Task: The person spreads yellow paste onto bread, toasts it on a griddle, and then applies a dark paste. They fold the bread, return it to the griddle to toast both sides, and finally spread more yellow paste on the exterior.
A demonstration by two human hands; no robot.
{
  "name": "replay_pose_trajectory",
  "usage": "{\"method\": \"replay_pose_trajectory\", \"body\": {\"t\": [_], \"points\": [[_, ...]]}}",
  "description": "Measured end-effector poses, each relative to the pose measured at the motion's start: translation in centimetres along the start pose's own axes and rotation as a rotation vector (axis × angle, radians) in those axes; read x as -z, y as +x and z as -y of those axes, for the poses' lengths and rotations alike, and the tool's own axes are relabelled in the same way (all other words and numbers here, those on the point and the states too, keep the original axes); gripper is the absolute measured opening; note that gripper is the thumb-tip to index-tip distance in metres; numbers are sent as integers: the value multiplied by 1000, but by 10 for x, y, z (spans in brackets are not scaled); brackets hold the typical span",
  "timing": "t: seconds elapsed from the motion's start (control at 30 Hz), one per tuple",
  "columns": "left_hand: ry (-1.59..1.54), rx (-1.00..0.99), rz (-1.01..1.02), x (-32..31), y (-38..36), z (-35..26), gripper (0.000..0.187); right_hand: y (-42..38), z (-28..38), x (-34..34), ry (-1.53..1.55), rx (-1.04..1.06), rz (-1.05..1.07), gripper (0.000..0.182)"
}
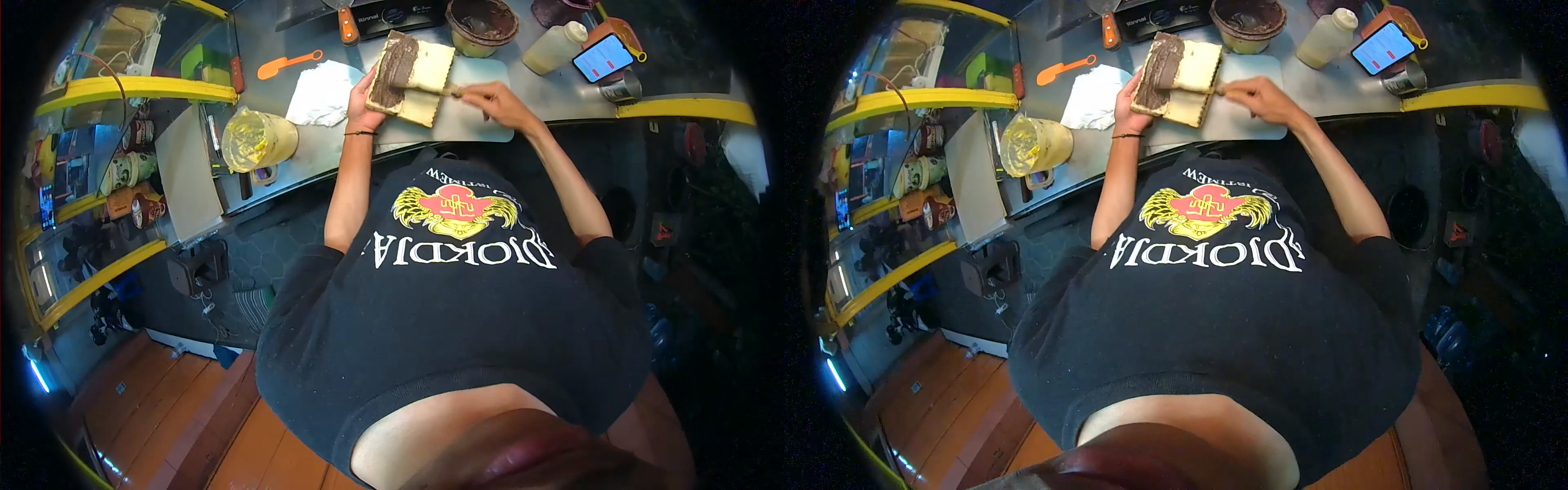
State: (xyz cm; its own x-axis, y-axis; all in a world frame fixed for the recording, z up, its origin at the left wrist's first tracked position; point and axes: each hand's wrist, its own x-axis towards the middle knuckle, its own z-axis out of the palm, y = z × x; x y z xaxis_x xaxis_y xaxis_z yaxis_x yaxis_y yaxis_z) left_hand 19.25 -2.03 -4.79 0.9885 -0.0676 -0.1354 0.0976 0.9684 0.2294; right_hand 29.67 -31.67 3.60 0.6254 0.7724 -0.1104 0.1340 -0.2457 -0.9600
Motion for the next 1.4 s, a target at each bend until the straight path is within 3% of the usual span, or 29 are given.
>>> {"method": "replay_pose_trajectory", "body": {"t": [0.07,0.13,0.2,0.27,0.33,0.4,0.47,0.53,0.57,0.67,0.73,0.77,0.87,0.93,1.0,1.13,1.27,1.3,1.33,1.4], "points": [[8,-7,-61,2,1,-2,40,-10,12,-9,-75,-29,205,29],[5,-28,22,3,1,-2,41,-3,-1,-8,-42,-21,132,30],[28,-36,5,-19,-6,1,39,6,-8,-6,36,129,-141,31],[45,-38,-25,-18,-6,4,39,7,-9,-7,-6,83,-155,32],[65,-48,-38,-21,-1,3,38,0,-6,-8,-8,20,196,32],[202,-97,-181,-21,-4,5,42,-8,2,-5,2,-60,248,32],[203,-114,-192,-13,-3,2,41,-13,-11,1,57,55,125,32],[37,13,95,-4,-3,-3,41,-15,-15,10,113,31,64,32],[40,10,95,-5,-3,-4,41,-16,-7,16,24,21,36,31],[82,-5,-14,-14,-4,-3,42,-22,11,23,-121,-29,-4,29],[222,-99,-196,-21,-3,0,39,-24,9,20,-280,255,57,26],[251,-106,-218,-23,-3,1,39,-30,18,15,-378,266,154,24],[275,-99,-221,-22,-3,-1,39,-29,13,14,-363,351,91,22],[293,-99,-216,-24,-3,-2,39,-27,15,20,-352,255,68,21],[315,-101,-214,-30,-4,-1,39,-28,14,15,-480,349,103,20],[344,-109,-174,-31,-1,-3,40,-31,15,15,-436,386,140,20],[448,-79,-204,-42,-6,0,40,-25,18,25,-366,235,-101,20],[510,-101,-218,-48,-7,2,40,-26,18,24,-423,237,-48,20],[573,-124,-231,-52,-7,4,41,-25,17,17,-471,386,30,20],[605,-116,-229,-58,-8,4,44,-33,15,12,-508,410,159,20]]}}
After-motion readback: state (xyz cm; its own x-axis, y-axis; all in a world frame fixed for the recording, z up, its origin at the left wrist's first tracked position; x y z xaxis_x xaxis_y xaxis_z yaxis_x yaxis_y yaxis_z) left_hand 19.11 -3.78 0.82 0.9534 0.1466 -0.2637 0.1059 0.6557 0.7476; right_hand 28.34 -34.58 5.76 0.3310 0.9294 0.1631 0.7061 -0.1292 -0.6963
